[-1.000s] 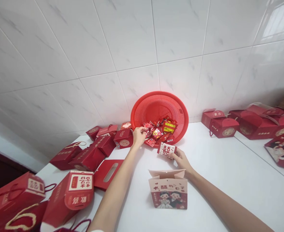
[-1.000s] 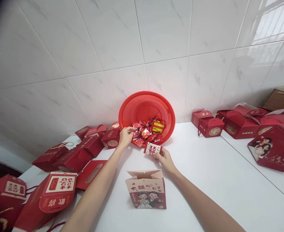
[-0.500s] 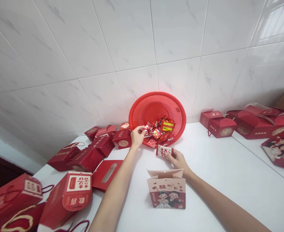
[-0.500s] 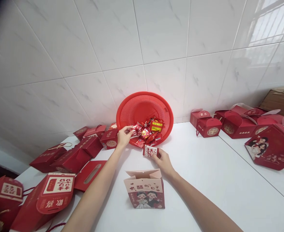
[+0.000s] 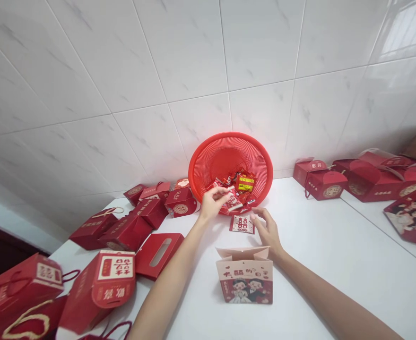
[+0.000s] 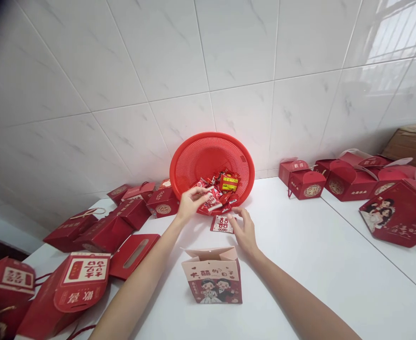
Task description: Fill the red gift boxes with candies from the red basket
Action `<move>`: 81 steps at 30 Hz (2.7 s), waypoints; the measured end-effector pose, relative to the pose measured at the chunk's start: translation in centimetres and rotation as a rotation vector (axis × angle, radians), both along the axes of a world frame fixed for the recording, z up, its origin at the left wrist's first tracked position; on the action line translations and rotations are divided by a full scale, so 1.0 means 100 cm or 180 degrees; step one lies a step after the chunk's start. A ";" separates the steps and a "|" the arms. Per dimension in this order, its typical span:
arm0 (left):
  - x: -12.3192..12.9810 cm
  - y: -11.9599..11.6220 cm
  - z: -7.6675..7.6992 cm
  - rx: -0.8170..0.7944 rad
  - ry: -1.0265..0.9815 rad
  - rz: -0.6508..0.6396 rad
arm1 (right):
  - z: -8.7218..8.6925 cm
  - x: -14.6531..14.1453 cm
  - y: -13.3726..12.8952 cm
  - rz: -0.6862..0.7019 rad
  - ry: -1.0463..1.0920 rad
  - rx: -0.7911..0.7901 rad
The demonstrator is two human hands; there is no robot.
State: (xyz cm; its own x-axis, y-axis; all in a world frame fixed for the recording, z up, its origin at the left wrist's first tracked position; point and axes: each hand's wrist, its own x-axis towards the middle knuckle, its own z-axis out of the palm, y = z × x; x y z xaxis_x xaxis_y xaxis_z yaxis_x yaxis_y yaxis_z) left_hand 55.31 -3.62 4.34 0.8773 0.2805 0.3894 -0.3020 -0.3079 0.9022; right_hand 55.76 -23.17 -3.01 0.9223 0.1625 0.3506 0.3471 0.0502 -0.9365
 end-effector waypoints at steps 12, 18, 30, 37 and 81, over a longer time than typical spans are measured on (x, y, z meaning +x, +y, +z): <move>-0.006 -0.015 -0.008 0.1736 0.0080 0.0696 | -0.005 0.001 0.004 0.0600 0.0527 0.0481; 0.006 0.014 -0.002 0.2707 0.1041 0.1527 | 0.000 -0.001 0.005 0.0647 0.0763 0.0772; 0.015 0.024 -0.014 0.2335 0.0834 0.1021 | 0.002 -0.001 0.007 0.0798 0.0794 0.1047; 0.004 0.014 -0.008 0.2713 0.1075 0.0841 | -0.002 0.002 0.007 0.0817 0.0774 0.1007; 0.007 0.032 0.001 0.2052 0.0716 0.1368 | 0.001 0.001 0.007 0.0754 0.0751 0.0990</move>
